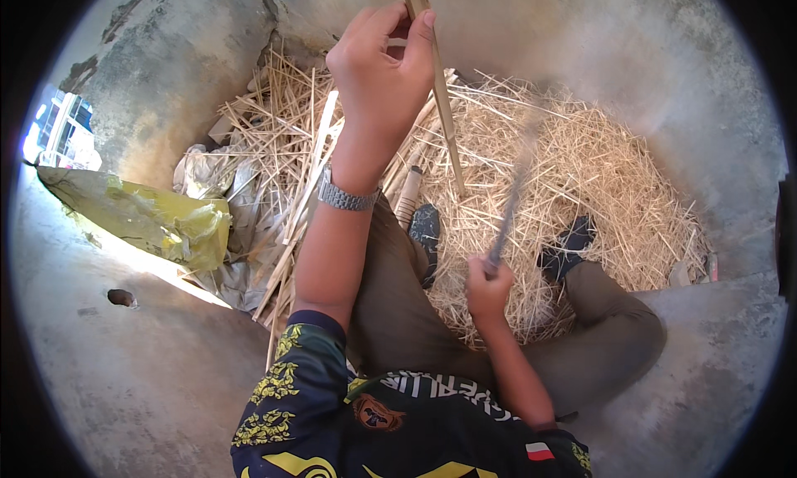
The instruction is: The person sits on the floor and uses a knife to split long bamboo poles into thin strips. They hold the bamboo with one hand and use the knife to shave and split the material, creating a pile of thin bamboo strips.
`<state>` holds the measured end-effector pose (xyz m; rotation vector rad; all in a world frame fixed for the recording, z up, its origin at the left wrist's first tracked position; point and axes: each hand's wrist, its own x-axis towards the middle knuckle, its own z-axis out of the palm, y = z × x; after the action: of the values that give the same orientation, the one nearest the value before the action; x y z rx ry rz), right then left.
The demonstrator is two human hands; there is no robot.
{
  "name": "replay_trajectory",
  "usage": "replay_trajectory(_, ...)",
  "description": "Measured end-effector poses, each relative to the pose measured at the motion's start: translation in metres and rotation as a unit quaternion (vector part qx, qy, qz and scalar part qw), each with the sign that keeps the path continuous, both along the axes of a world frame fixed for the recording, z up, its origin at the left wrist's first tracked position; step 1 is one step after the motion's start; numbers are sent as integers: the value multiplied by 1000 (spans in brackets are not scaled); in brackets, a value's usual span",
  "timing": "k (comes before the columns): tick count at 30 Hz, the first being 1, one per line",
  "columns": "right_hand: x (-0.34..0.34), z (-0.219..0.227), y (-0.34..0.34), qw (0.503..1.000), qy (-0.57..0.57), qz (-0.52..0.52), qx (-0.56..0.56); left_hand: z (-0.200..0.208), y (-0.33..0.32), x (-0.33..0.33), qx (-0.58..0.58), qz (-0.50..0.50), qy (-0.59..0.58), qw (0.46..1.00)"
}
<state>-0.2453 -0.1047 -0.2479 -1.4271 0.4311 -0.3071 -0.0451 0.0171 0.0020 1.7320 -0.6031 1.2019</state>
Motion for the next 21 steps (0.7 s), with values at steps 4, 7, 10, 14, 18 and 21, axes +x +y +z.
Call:
replay_trajectory(4, 14, -6, -9, 973, 201, 110, -14, 0, 0, 1, -8, -4, 5, 1000)
replay_trajectory(7, 12, 5, -20, 973, 195, 85, -91, 0, 4, 9, -3, 2, 12, 1000)
replay_trajectory(10, 4, 21, -17, 994, 91, 29, -50, -4, 4, 11, 4, 26, 3, 1000)
replay_trajectory(14, 1, 4, -5, 999, 22, 14, 44, -1, -4, 5, -7, 19, 1, 1000)
replay_trajectory(18, 9, 3, -6, 964, 206, 151, 75, -2, -10, -4, 10, 26, -1, 1000)
replay_trajectory(21, 3, -10, 1, 974, 194, 111, 29, 1, -12, -3, -12, 8, 9, 1000)
